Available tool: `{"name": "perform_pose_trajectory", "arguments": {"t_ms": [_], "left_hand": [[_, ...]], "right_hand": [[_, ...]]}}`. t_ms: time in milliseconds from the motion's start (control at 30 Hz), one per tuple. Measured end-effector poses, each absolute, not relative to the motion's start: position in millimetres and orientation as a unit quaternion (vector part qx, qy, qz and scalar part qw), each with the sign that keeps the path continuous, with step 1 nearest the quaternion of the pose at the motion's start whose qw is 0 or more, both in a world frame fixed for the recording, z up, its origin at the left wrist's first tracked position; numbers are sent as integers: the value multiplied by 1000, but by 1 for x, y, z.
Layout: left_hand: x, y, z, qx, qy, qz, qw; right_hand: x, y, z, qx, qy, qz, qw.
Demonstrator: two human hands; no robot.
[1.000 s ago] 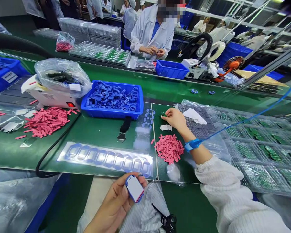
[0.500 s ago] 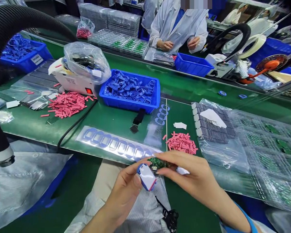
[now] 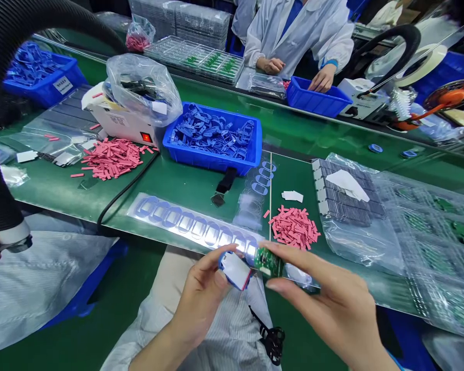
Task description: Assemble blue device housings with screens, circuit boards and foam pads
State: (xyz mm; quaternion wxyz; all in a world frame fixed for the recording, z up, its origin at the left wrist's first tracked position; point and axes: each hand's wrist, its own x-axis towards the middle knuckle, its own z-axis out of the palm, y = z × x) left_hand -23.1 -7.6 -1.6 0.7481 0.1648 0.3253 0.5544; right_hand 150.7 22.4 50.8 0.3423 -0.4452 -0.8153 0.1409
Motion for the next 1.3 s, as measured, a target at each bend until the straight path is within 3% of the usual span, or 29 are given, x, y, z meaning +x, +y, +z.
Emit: {"name": "perform_pose_trajectory", "arguments": {"t_ms": [100,467,1300], "left_hand": [[-20,-8,-3,224,330,586,705],[-23,-12,-2,338,384,611,604],[-25,-11,-8,407,360,629,556]], "right_hand": [[146,14,54,-438,-801,195,357],[140,15,56,-397,-830,198,338],[140,11,53,-375,-848,179,328]]}}
